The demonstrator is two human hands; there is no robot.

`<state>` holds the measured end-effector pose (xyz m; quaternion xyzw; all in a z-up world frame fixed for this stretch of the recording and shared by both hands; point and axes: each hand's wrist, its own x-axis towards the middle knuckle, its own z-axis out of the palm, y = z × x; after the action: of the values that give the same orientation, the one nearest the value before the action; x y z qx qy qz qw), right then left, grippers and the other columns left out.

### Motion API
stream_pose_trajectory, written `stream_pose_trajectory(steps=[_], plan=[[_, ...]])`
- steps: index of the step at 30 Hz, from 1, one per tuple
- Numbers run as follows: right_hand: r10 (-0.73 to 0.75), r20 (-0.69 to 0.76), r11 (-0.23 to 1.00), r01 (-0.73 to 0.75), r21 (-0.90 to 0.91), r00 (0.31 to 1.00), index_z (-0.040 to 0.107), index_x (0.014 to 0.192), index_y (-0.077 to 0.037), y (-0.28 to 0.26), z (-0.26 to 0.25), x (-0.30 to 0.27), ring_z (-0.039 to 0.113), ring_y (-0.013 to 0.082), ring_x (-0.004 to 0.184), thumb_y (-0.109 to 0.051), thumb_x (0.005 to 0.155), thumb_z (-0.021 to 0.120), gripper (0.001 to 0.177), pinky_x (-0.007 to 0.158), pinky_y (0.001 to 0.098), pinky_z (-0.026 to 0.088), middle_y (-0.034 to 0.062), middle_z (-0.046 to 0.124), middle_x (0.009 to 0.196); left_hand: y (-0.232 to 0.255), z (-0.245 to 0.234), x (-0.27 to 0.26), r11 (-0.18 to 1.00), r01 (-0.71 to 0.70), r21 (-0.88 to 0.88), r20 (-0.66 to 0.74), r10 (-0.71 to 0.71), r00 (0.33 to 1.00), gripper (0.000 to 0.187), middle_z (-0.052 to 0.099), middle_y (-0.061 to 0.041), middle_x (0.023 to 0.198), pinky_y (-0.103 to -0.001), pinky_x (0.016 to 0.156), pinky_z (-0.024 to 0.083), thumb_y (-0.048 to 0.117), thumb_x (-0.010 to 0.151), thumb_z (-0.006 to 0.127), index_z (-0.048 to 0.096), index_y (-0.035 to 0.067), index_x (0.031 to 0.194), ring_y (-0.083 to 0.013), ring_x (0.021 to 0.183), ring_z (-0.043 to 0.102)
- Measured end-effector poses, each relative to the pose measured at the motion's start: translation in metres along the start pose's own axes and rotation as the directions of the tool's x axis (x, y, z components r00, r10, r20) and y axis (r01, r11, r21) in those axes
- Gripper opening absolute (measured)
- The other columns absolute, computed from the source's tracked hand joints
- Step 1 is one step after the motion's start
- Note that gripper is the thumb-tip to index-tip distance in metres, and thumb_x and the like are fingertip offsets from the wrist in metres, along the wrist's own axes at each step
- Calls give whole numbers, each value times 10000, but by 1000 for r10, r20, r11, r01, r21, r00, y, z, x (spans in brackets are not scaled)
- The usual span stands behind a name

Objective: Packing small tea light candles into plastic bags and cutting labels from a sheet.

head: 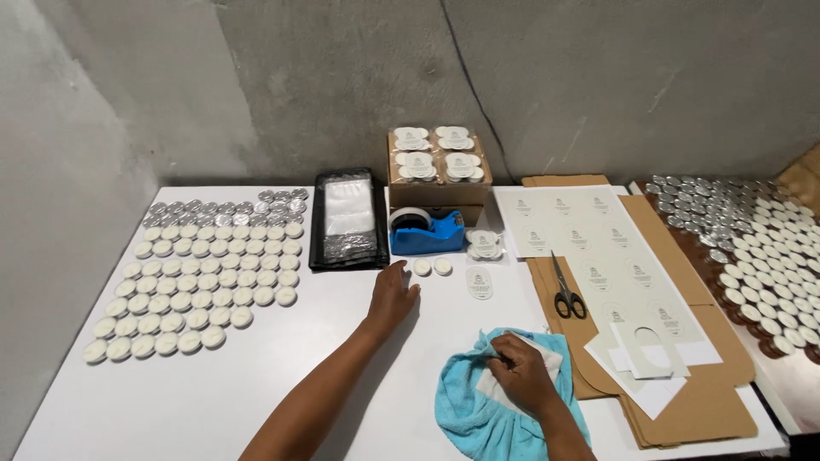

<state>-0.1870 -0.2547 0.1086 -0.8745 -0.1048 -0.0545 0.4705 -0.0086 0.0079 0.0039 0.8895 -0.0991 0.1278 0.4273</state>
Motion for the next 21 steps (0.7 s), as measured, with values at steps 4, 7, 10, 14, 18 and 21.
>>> stream_pose_trajectory(steps=[4,7,10,14,18,21], plan=[[-60,20,997,61,-41,998,704,830,-16,6,1,0,627,195,817,-30,804,676,41,731,342,492,73,690,865,-13,-33,-38,1000,18,14,1,-18,1000,622,560,-232,1379,-482,1052,440,275,920,706,480,9,1435,-402,1281,501],[6,29,999,-4,-46,1000,757,882,-3,13,5,0,660,203,851,-24,806,681,110,776,348,513,79,732,906,-22,-62,-64,999,49,21,-10,-49,999,567,577,-260,1324,-484,992,469,261,899,664,525,10,1388,-423,1218,535],[1,8,993,0,-121,1000,794,887,-25,20,10,1,688,197,843,-68,813,715,116,758,348,536,69,764,900,-34,-92,-88,992,112,59,13,-113,994,547,591,-195,1294,-459,985,480,281,915,694,531,54,1384,-372,1205,536],[27,-69,986,-38,-161,997,820,930,17,41,15,-1,718,235,900,-22,766,745,185,959,387,531,109,793,952,-60,-126,-116,983,90,160,-51,-83,995,530,614,-189,1229,-466,940,494,274,918,704,548,43,1368,-378,1168,550],[149,-145,967,-174,-184,978,815,893,41,22,20,-3,661,188,790,-9,780,752,139,687,316,501,102,780,928,-85,-154,-141,957,123,261,-177,-78,981,533,629,-188,1149,-468,890,504,270,901,739,566,42,1350,-384,1081,577],[175,-159,961,-204,-189,972,821,931,30,10,23,-3,601,186,720,-23,795,748,164,638,315,451,93,764,910,-101,-178,-158,930,228,288,-289,-142,947,537,648,-202,1176,-496,874,529,269,903,730,571,45,1364,-414,1084,596]])
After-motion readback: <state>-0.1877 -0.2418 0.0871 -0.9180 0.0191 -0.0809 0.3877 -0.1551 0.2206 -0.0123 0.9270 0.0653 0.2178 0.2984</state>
